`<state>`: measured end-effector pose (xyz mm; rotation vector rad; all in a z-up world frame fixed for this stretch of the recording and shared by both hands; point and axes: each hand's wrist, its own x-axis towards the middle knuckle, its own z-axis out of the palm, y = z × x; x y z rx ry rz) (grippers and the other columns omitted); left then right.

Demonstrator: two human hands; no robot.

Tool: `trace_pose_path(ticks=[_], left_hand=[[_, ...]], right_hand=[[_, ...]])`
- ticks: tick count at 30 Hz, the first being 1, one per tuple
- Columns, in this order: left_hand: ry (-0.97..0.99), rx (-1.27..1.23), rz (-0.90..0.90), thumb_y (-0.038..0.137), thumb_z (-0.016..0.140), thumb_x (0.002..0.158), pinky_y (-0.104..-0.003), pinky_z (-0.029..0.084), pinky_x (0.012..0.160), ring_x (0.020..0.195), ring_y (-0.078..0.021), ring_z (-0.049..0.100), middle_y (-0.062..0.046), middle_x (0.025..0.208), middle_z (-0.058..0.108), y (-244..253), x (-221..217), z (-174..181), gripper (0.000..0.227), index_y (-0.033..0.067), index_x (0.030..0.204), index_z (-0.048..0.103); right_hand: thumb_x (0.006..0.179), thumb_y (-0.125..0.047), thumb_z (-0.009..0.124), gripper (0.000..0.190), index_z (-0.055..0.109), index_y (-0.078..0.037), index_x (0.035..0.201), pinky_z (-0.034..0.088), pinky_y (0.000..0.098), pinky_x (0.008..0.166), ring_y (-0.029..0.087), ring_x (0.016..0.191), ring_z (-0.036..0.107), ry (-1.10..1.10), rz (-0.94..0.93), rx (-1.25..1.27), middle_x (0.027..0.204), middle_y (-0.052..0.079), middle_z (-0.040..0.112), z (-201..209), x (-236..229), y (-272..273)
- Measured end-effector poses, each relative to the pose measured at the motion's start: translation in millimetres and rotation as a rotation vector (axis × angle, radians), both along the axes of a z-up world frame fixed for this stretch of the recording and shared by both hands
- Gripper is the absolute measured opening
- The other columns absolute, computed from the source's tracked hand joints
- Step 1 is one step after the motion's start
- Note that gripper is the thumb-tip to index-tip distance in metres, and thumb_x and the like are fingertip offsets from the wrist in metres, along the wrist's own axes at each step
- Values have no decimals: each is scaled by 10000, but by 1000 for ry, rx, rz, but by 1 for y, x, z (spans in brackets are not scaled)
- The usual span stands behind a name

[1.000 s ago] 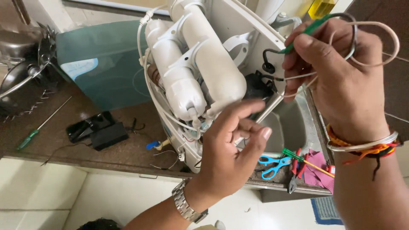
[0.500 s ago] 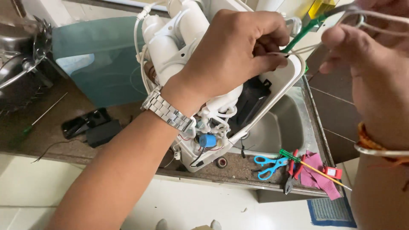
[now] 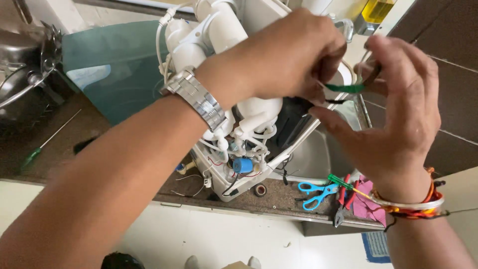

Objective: The person repairs a countertop water purifier unit placed in a kitchen sink. They handle a black power adapter and its wiring, tuck and route the wires inside the unit's housing, adjust internal tubing and a copper filter canister, and use pliers to work on a small fitting near the base of the unit.

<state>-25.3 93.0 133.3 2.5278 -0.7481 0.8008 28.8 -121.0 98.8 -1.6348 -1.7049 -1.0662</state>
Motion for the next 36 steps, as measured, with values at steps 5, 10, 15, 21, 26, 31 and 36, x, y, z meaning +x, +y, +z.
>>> trace_pose_path(ticks=[5,10,15,21,26,31,36], left_hand=[[-5,-135,51,90,908,672,-305,538,617,686,-147,697,-43,732,684,10,-6,6,290,42,797,651],[242,-316,62,-111,619,758,-235,596,696,789,-68,708,6,835,691,25,-11,19,233,37,938,632],[398,-217,86,-45,794,704,-231,615,671,753,-62,736,0,809,728,33,-8,29,254,49,900,662],[447,-63,141,79,926,650,-281,575,575,657,-122,734,-34,756,742,33,7,22,286,42,821,700],[341,199,177,116,937,653,-331,521,577,623,-188,700,-68,710,721,30,13,21,246,86,820,759],[528,-135,-70,51,869,750,-246,608,718,812,-90,761,-21,926,797,56,-15,32,318,63,1042,743],[450,-434,-30,8,827,754,-235,625,806,885,-69,757,-17,1070,765,38,-54,25,427,63,1160,708]], right_hand=[[920,-43,935,825,376,-12,1526,620,265,960,161,1207,653,400,186,124,1405,180,554,-21,18,11],[960,-24,892,398,618,-70,1245,606,302,762,210,884,744,-35,35,40,1060,137,737,-44,28,27],[857,-82,911,532,593,44,1265,553,337,657,224,750,683,95,54,129,956,167,698,-45,13,19],[911,-55,902,505,610,37,1312,584,323,714,248,873,713,-4,89,73,1055,181,701,3,1,26],[1074,8,803,204,677,-1,1234,591,239,815,156,964,742,122,114,-12,1085,118,722,11,18,33],[981,-12,856,169,688,-2,996,505,276,635,156,731,693,292,39,66,820,116,696,18,10,44],[964,-24,824,136,699,-29,1018,522,342,658,231,777,693,160,-66,16,878,108,691,24,15,50]])
